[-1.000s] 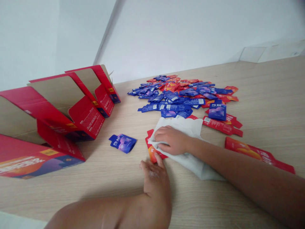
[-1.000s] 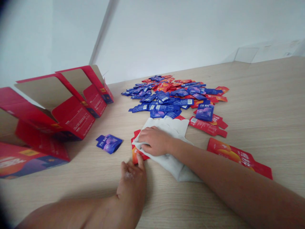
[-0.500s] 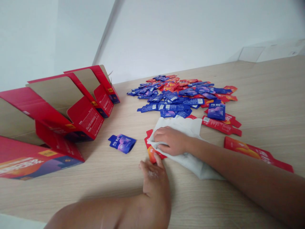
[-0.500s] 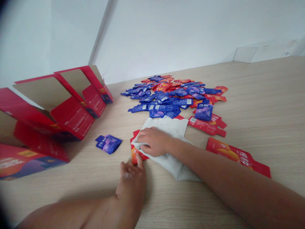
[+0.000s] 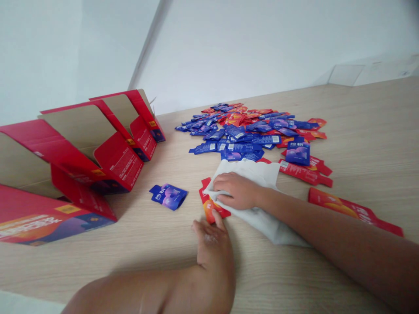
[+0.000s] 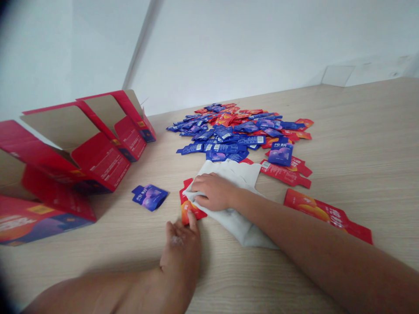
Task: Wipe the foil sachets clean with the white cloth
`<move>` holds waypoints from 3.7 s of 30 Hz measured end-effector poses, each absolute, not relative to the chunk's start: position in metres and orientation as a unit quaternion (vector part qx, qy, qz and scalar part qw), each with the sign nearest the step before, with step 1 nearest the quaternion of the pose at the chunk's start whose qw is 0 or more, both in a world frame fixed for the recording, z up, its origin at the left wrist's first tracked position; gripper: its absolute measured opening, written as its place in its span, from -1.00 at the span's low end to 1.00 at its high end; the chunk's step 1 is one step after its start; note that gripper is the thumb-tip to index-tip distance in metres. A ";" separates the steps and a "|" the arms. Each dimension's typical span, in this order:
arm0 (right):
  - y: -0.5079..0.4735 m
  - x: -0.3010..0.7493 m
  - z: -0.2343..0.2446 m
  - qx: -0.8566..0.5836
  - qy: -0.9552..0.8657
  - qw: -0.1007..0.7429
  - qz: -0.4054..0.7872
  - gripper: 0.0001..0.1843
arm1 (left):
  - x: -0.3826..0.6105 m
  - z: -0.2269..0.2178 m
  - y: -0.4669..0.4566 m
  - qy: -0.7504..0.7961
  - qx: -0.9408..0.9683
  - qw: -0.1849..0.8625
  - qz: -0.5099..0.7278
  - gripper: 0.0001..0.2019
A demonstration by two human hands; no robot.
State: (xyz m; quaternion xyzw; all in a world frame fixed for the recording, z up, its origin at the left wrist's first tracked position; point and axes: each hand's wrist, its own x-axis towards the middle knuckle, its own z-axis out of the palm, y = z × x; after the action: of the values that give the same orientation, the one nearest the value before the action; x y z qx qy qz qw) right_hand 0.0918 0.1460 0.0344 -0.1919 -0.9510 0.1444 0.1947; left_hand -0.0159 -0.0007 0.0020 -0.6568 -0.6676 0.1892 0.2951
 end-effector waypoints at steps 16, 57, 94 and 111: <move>0.143 0.091 0.035 -0.172 -0.956 0.192 0.139 -0.83 | -0.016 -0.002 0.000 -0.684 -0.665 0.262 0.145 -0.51; 0.142 0.091 0.038 -0.180 -0.955 0.187 0.145 -0.78 | -0.013 -0.005 0.000 -0.668 -0.634 0.336 0.197 -0.53; 0.143 0.090 0.037 -0.182 -0.954 0.191 0.146 -0.78 | -0.016 -0.003 0.000 -0.676 -0.660 0.277 0.176 -0.49; 0.143 0.090 0.037 -0.179 -0.952 0.197 0.153 -0.79 | -0.013 0.000 0.000 -0.668 -0.650 0.302 0.200 -0.52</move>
State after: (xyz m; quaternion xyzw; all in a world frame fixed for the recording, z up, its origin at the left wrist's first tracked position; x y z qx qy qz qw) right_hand 0.0905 0.1430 0.0367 -0.1793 -0.9518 0.1527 0.1965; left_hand -0.0134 -0.0004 0.0003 -0.6499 -0.6681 0.1997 0.3023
